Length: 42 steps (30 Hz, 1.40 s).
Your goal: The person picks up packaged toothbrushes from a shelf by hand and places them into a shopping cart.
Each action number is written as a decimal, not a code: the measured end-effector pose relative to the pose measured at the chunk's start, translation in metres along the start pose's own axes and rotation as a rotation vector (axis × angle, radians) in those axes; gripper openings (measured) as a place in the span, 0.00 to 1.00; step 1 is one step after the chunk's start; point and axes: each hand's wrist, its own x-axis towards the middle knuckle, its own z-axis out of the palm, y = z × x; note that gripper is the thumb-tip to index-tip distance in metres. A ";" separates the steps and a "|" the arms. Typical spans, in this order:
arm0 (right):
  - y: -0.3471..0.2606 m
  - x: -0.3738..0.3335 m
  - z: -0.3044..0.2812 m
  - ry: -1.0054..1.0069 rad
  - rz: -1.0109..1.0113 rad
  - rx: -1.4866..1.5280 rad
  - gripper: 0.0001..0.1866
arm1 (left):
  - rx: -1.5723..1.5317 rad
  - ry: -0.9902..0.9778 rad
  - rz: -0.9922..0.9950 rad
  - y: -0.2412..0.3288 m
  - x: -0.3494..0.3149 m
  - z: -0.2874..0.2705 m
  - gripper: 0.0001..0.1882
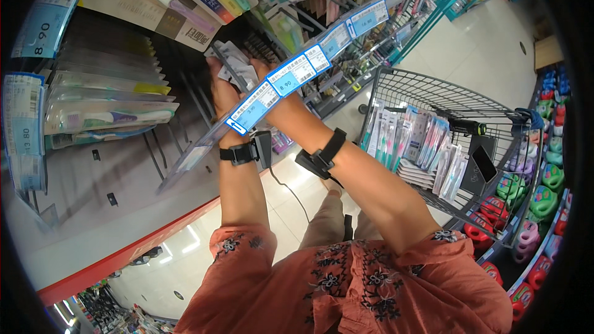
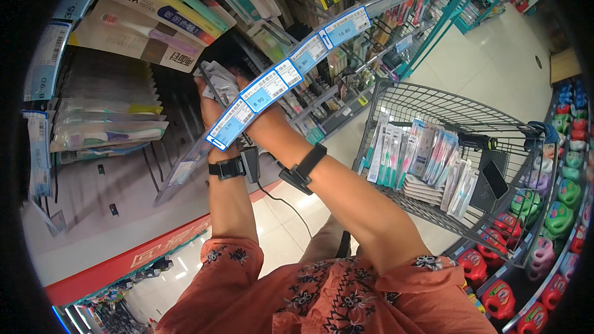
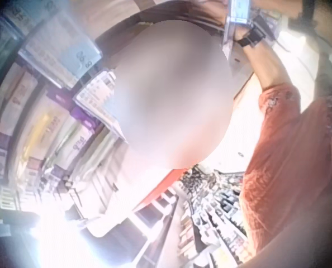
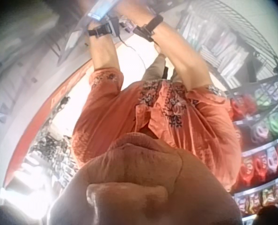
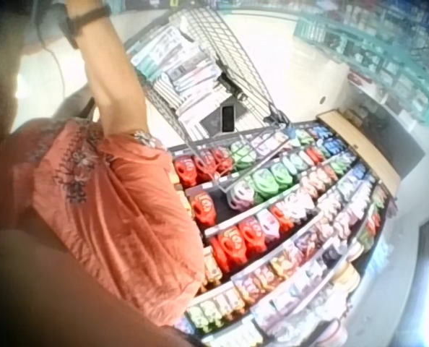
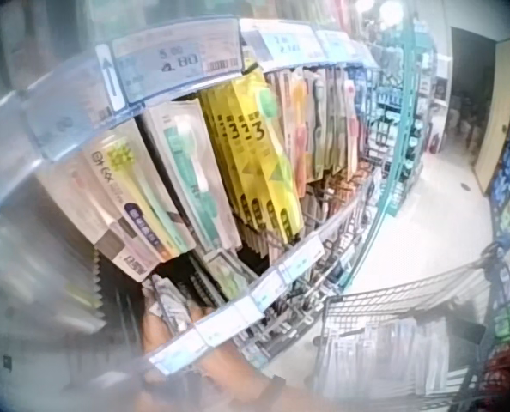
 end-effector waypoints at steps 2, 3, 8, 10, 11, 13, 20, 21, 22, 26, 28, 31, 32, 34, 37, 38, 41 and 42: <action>0.001 -0.004 -0.010 0.029 0.017 -0.039 0.35 | -0.007 0.001 0.021 -0.005 -0.007 0.011 0.33; -0.004 -0.010 -0.012 -0.005 0.029 0.047 0.35 | -0.073 -0.069 0.020 -0.008 -0.004 -0.003 0.29; -0.006 -0.023 -0.021 0.006 0.006 0.091 0.36 | -0.045 -0.036 0.069 -0.023 -0.017 -0.010 0.31; -0.008 -0.023 -0.029 -0.046 0.060 0.055 0.37 | -0.206 -0.068 0.026 -0.025 -0.021 -0.006 0.30; -0.009 -0.025 -0.029 -0.100 0.116 0.023 0.38 | -0.205 -0.066 0.028 -0.024 -0.023 -0.008 0.30; -0.010 -0.023 -0.029 -0.150 0.144 0.026 0.38 | -0.102 -0.114 0.074 -0.022 -0.024 -0.013 0.29; 0.002 -0.015 -0.025 -0.106 0.066 0.034 0.39 | -0.083 -0.009 0.123 -0.016 -0.023 -0.011 0.23; 0.001 -0.013 -0.023 -0.110 0.064 0.036 0.39 | 0.032 0.010 0.155 -0.015 -0.023 -0.018 0.21; 0.001 -0.012 -0.021 -0.179 0.111 0.054 0.37 | 0.149 0.029 0.185 -0.015 -0.023 -0.024 0.20; 0.011 -0.005 -0.014 -0.304 0.131 0.149 0.32 | 0.212 0.015 0.186 -0.018 -0.024 -0.019 0.18; 0.006 -0.001 -0.014 -0.330 0.131 0.161 0.30 | 0.462 0.053 0.323 -0.018 -0.024 -0.022 0.17; -0.002 0.002 -0.008 -0.313 0.113 0.202 0.27 | 0.469 0.068 0.306 -0.014 -0.019 -0.030 0.16; -0.001 0.002 -0.008 -0.269 0.103 0.225 0.26 | 0.469 0.065 0.301 -0.015 -0.021 -0.026 0.16; 0.002 0.000 -0.014 -0.256 0.108 0.140 0.25 | 0.200 0.085 0.154 -0.015 -0.024 -0.016 0.15; -0.006 0.000 -0.018 -0.254 0.103 0.117 0.24 | 0.144 0.088 0.139 -0.013 -0.025 -0.023 0.14; -0.002 -0.001 -0.020 -0.251 0.109 0.161 0.24 | 0.142 0.086 0.135 -0.014 -0.026 -0.020 0.14; 0.003 -0.007 -0.019 -0.227 0.167 0.318 0.26 | 0.098 0.076 0.156 -0.017 -0.026 -0.020 0.13; 0.004 -0.009 -0.017 -0.230 0.165 0.321 0.26 | 0.126 0.068 0.180 -0.018 -0.023 -0.025 0.14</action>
